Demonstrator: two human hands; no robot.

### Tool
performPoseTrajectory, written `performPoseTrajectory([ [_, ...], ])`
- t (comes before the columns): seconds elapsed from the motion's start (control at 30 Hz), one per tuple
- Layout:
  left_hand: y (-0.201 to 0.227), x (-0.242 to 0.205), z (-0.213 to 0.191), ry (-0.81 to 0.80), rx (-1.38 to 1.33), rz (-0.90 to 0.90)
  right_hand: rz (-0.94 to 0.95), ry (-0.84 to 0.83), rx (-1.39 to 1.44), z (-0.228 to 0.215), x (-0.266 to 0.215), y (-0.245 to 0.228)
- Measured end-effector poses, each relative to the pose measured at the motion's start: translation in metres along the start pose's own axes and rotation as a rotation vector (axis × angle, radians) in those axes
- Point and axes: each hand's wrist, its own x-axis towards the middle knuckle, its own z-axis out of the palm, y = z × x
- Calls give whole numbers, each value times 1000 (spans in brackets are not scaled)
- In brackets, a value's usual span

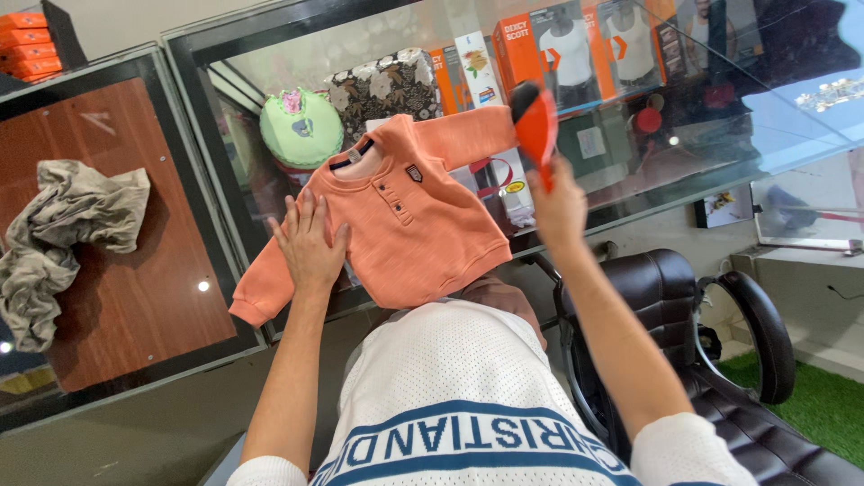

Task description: The person uses a brush with an orange handle to remove debris from a small orange sweater, brushing the front, back, and sleeves while holding it on a glass counter.

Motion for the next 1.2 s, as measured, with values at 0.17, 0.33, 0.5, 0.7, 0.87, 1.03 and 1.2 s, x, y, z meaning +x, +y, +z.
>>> performPoseTrajectory([
  [0.17,57,19,-29,-31,-128,295,-341,-124,-167,79,-93,2],
  [0.33,101,65,10,-77,-100,577,-454,-64,-60,47,-99,18],
  [0.5,125,107,43,-169,-8,464,-470,-7,-241,52,-53,51],
  [0.7,134,159,66,-184,154,83,-502,272,-557,28,61,15],
  [0.87,105,194,76,-303,87,-72,-203,-47,32,-6,66,-50],
  [1.03,71,123,-7,-182,-11,110,0,-572,295,29,-26,-102],
  [1.2,25,67,-4,-287,0,197,-163,-766,208,106,-60,-97],
])
